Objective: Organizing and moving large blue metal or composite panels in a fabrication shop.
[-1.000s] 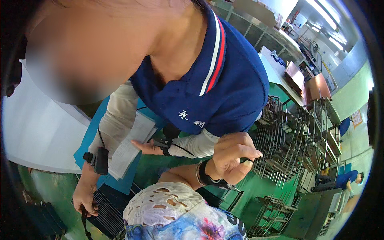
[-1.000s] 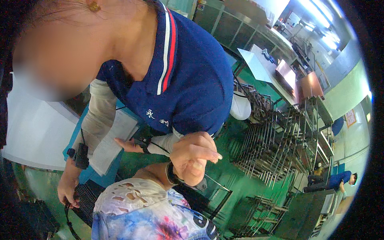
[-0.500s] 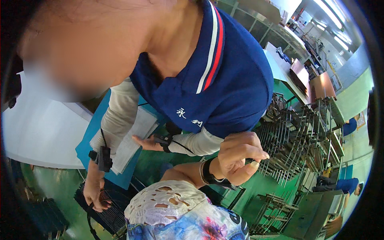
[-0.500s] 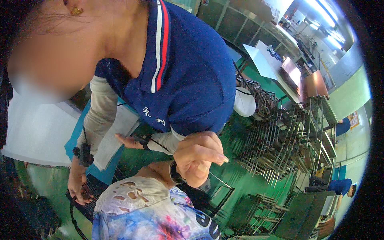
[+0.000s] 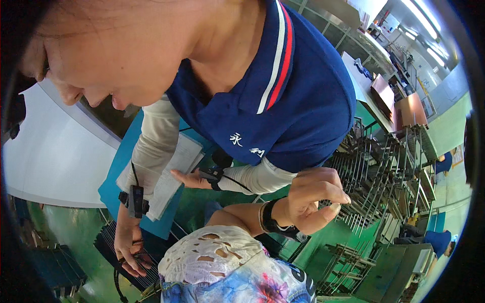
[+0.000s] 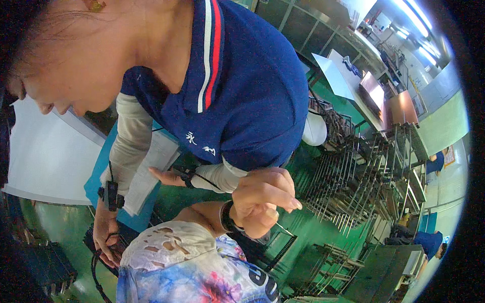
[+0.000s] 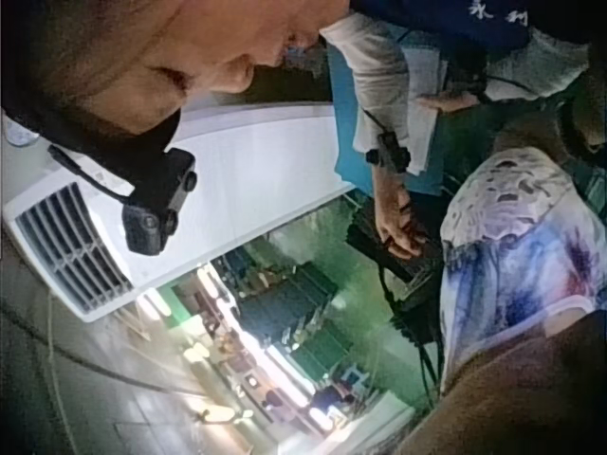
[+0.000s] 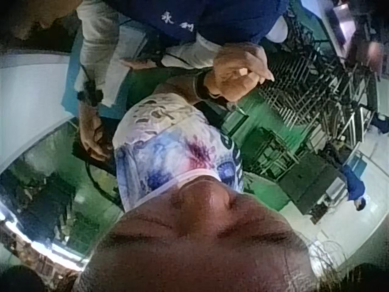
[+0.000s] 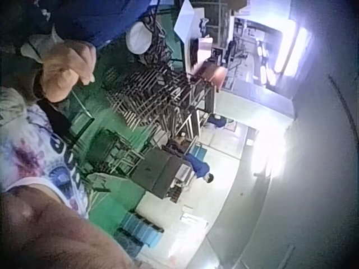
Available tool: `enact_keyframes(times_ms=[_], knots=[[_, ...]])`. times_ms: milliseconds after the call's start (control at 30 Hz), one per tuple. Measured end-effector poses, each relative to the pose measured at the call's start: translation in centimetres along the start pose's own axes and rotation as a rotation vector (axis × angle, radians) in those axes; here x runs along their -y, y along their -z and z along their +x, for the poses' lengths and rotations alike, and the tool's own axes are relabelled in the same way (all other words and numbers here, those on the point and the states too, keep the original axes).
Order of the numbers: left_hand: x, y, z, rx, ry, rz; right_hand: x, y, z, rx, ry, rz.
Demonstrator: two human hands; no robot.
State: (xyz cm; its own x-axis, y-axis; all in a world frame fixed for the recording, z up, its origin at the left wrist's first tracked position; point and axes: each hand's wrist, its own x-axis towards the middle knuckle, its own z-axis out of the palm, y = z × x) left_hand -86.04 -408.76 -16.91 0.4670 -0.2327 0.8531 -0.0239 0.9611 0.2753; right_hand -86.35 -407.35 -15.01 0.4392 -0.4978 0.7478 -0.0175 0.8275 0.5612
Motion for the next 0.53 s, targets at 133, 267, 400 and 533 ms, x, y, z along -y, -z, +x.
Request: enact_keyframes(times_ms=[133,267,400,533], knots=[[-0.1,-0.4,0.1,-0.027,0.034,-0.045,-0.3,0.0,0.2,0.022,0.058,0.017],[-0.5,-0.3,0.1,0.015,0.054,-0.027,-0.5,-0.1,0.2,0.046,0.116,0.043],[-0.8,-0.3,0.6,0.079,0.062,-0.006,0.7,-0.8,-0.5,0.055,0.064,-0.078],[-0.9,-0.3,1.2,0.153,0.038,0.002,1.3,-1.8,-0.1,0.028,-0.067,-0.164]])
